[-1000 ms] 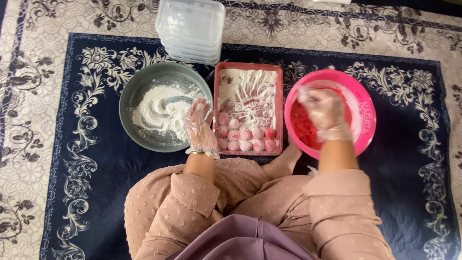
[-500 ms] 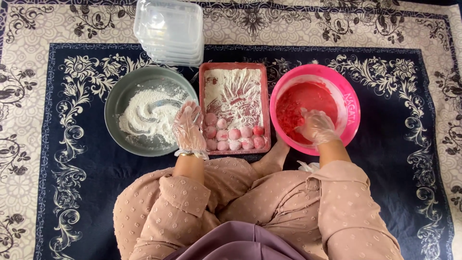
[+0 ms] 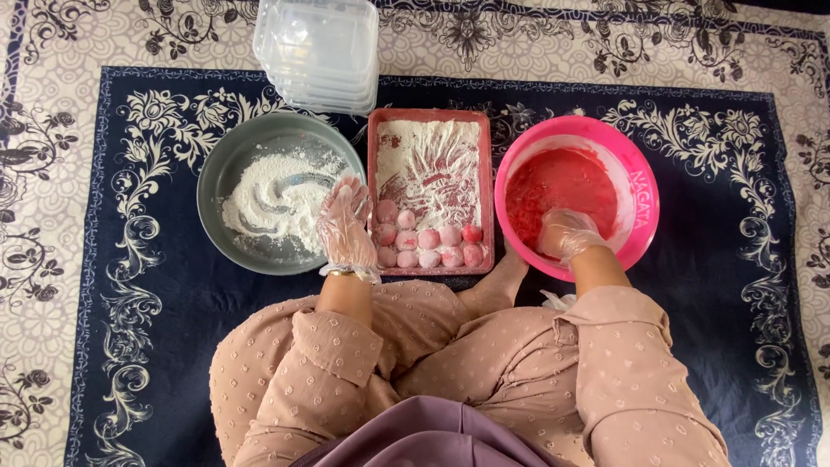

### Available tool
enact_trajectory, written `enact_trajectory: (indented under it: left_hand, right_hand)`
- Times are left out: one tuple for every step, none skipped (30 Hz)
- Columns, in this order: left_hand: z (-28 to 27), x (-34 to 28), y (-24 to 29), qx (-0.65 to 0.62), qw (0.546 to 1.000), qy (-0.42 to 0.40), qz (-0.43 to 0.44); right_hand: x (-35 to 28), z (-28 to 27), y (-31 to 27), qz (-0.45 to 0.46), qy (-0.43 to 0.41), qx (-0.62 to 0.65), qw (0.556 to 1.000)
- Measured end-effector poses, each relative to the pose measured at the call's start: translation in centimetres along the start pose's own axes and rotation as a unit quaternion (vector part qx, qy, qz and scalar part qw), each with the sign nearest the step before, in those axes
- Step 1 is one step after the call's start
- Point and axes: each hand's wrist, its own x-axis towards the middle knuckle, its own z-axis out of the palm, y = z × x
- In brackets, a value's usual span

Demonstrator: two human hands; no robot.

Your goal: Roll small pieces of red dough into balls and place them in a tray of flour

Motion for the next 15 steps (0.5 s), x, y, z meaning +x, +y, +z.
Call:
enact_trajectory:
  left_hand:
    - [-0.1, 0.0, 0.0, -0.003, 1.000, -0.004, 0.001]
    - [-0.3, 0.0, 0.0, -0.007, 1.000, -0.007, 0.002]
    - [-0.4, 0.2, 0.0, -0.007, 1.000, -0.006, 0.002]
    - [-0.6, 0.4, 0.0, -0.004, 1.000, -0.007, 0.003]
    - [-0.8, 0.5, -0.1, -0.001, 1.000, -0.008, 0.002]
    - [-0.6, 0.3, -0.1, 0.000, 1.000, -0.008, 0.001]
    - [-0.3, 0.1, -0.1, 0.001, 1.000, -0.010, 0.008]
    - [0.0, 0.0, 0.0, 0.002, 1.000, -0.013, 0.016]
    - [0.1, -0.1, 0.0, 0.002, 1.000, -0.012, 0.014]
    - [0.2, -0.2, -0.1, -0.003, 1.000, -0.011, 0.013]
    - [0.4, -0.1, 0.0, -0.008, 1.000, -0.012, 0.012]
    - [0.1, 0.1, -0.3, -0.008, 1.000, -0.012, 0.011]
    - [-0.1, 0.3, -0.6, -0.002, 1.000, -0.014, 0.024]
    - [-0.4, 0.5, -0.9, 0.004, 0.999, -0.017, 0.036]
    - [-0.9, 0.8, -0.8, 0.004, 0.999, -0.017, 0.037]
  right_hand:
    - [0.0, 0.2, -0.1, 0.000, -0.001, -0.007, 1.000]
    - [0.1, 0.4, -0.3, 0.001, -0.001, -0.014, 1.000]
    - [0.6, 0.8, -0.2, 0.000, -0.001, -0.014, 1.000]
    - [1.1, 1.2, -0.1, 0.000, 0.002, -0.019, 1.000]
    - [1.5, 1.8, 0.1, 0.002, 0.003, -0.022, 1.000]
    - [1.4, 1.9, -0.1, 0.002, 0.002, -0.022, 1.000]
    - [1.4, 1.9, -0.2, -0.001, 0.012, -0.047, 0.999]
    - [1.3, 1.9, -0.4, -0.005, 0.023, -0.072, 0.997]
    - [2.1, 2.5, -0.1, -0.004, 0.022, -0.073, 0.997]
    - [2.9, 3.2, 0.2, 0.010, 0.034, -0.037, 0.999]
    - [3.8, 3.7, 0.4, 0.024, 0.048, -0.001, 0.999]
    - [3.6, 3.7, 0.4, 0.025, 0.048, -0.001, 0.999]
    - [3.5, 3.7, 0.3, 0.025, 0.045, -0.005, 0.999]
    - [3.4, 3.6, 0.2, 0.025, 0.042, -0.008, 0.999]
    - [2.7, 3.3, 0.0, 0.025, 0.043, -0.009, 0.999]
